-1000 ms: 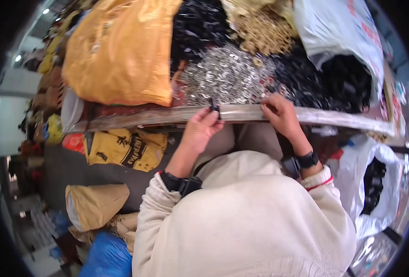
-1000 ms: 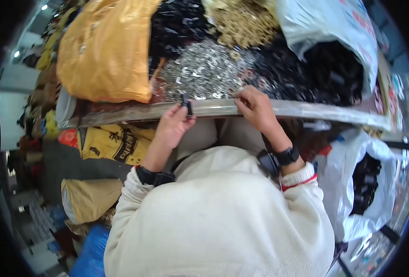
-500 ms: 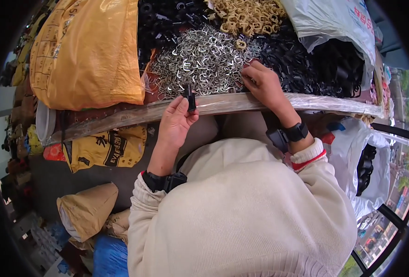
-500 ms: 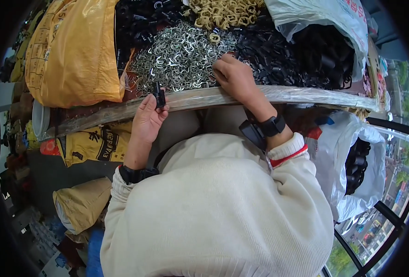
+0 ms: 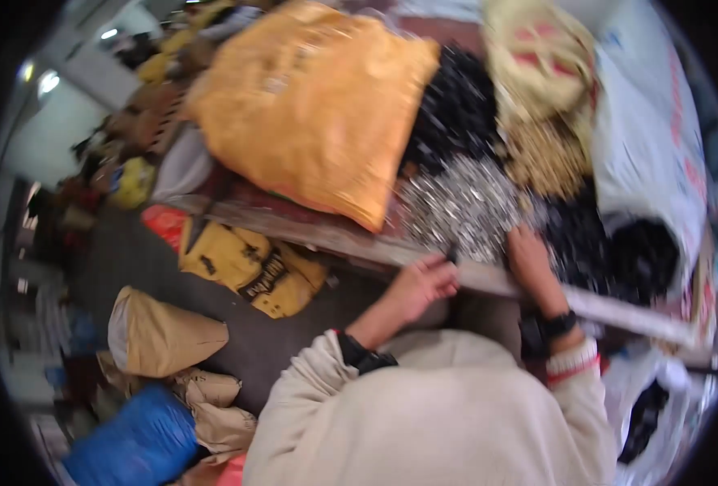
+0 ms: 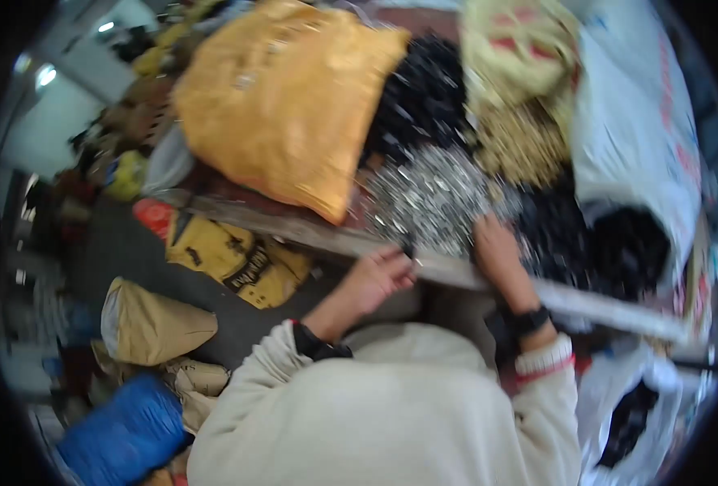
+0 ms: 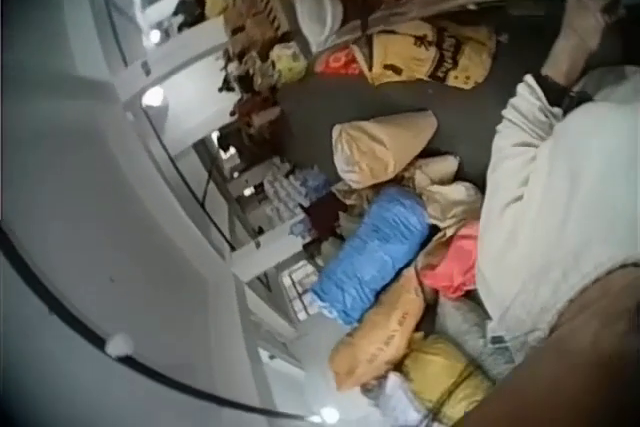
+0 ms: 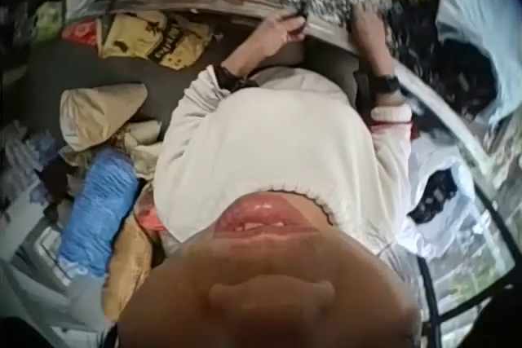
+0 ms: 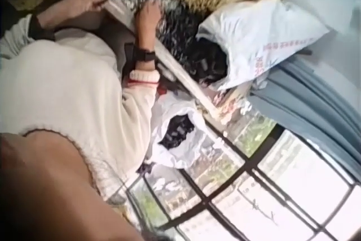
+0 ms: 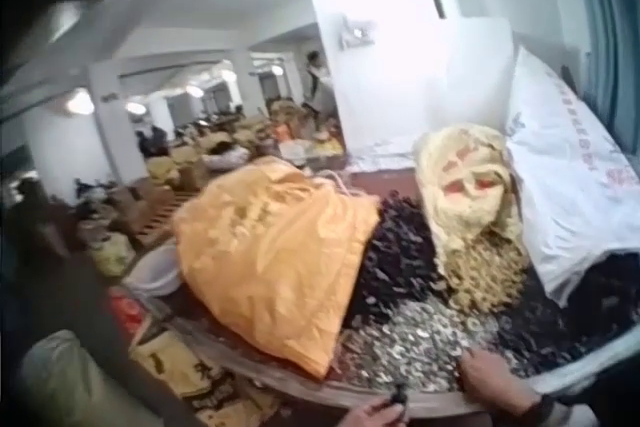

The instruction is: Manually assembling small metal clips onto black plastic components at a factory workbench.

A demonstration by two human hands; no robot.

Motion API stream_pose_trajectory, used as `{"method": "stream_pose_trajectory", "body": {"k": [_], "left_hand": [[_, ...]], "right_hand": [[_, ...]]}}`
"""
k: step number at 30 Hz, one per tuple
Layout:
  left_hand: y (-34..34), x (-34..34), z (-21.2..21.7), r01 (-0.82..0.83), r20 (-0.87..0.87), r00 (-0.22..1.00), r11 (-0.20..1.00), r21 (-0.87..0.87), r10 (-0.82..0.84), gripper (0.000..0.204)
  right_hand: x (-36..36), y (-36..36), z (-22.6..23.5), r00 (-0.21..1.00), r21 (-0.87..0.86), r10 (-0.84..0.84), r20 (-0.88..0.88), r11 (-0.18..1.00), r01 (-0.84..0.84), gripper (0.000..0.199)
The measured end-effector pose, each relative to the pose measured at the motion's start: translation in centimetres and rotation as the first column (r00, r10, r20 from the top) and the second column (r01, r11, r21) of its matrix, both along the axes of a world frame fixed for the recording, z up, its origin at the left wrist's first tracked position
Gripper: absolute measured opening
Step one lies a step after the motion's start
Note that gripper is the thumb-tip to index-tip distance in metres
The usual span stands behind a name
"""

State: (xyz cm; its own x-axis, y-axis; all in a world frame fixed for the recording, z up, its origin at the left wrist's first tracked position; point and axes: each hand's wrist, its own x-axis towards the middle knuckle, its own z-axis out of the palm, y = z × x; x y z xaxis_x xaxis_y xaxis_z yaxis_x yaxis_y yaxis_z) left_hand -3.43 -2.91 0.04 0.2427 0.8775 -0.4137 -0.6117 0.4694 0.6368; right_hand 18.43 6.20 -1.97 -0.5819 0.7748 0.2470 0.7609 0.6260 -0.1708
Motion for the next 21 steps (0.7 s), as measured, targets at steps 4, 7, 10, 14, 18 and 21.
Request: {"method": "stream_pose_trajectory", "body": {"k": [4, 7, 10, 14, 18, 21], "left_hand": [[-0.8, 1.6, 0.5, 0.050, -0.052, 0.997, 0.998, 0.049, -0.048, 0.014], [-1.2, 2.2, 0.5, 0.111, -0.241, 0.970, 0.949, 0.295, -0.038, 0.015], [-0.9, 3.4, 1.2, 0.144, -0.398, 0.917, 0.906, 0.398, 0.029, 0.013], [-0.1, 4.5, 1.5, 0.165, -0.538, 0.831, 0.861, 0.481, 0.141, 0.012], [0.6, 4.8, 1.1, 0.164, -0.595, 0.756, 0.801, 0.576, 0.273, 0.011], [0.7, 4.7, 0.5, 0.165, -0.612, 0.716, 0.770, 0.616, 0.336, 0.010]], "right_hand": [[0.7, -1.3, -0.9, 0.993, 0.028, 0.001, -0.121, 1.000, 0.003, 0.012], [-0.4, -2.8, 1.4, 0.960, 0.084, 0.085, -0.265, 0.994, -0.065, 0.008], [-0.8, -4.2, 2.7, 0.680, -0.597, -0.221, -0.699, 0.703, -0.385, 0.007], [-2.4, -5.8, 4.0, 0.422, -0.638, -0.484, -0.767, 0.504, -0.582, 0.006], [-2.7, -5.8, 3.8, 0.331, -0.626, -0.550, -0.767, 0.528, -0.574, 0.007], [-3.4, -5.9, 3.7, 0.298, -0.629, -0.583, -0.756, 0.523, -0.575, 0.007]]}}
